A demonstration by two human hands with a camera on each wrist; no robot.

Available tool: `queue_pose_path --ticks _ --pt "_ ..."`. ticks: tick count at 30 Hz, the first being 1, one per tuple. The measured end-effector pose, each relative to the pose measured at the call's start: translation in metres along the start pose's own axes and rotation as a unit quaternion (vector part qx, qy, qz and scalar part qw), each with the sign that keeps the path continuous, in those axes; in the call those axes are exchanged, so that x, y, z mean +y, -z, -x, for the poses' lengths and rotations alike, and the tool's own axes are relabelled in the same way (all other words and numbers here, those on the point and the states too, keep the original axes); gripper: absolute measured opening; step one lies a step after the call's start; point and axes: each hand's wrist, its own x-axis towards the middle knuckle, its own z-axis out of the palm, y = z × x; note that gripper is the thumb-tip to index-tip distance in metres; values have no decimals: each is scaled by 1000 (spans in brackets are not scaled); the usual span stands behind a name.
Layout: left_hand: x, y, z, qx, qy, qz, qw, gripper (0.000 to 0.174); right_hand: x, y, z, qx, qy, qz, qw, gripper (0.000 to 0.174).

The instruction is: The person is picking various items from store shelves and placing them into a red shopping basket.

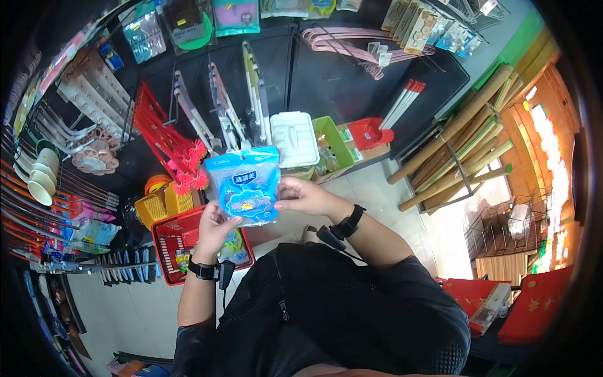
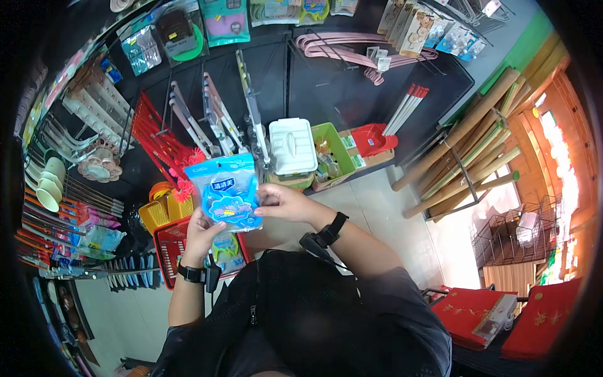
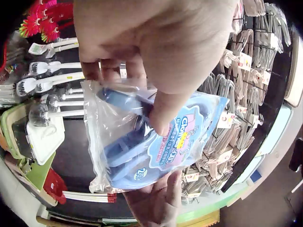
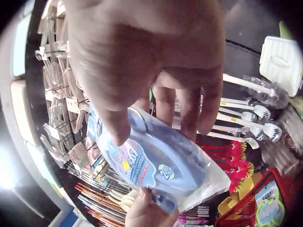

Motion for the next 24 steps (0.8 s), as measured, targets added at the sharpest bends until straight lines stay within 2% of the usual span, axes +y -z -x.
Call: queue_pose_path --ticks 4,6,10,13,17,18,20,24 --pt "-1 -26 -27 -22 -11 -42 999 46 -12 24 -3 16 48 -49 998 41" --pt "3 -44 -39 -22 -20 -9 1000 46 -9 44 -3 21 43 -48 998 38" --pt "7 -69 -58 -25 -45 -43 998 48 -28 78 4 40 19 -64 997 33" --pt "5 -76 -69 -56 -20 -44 997 53 -28 109 11 45 36 -76 995 30" --pt "-4 -78 -74 -3 -30 -31 999 49 -58 150 27 94 106 -31 989 24" --pt "-7 -78 -73 21 -32 -29 999 48 -59 169 32 100 121 -11 987 26" --pt "-27 -70 -65 73 -43 -13 996 43 -104 199 41 160 206 -6 965 38" --pt "-42 -60 -46 135 -37 -24 990 38 -143 240 47 211 246 33 946 40"
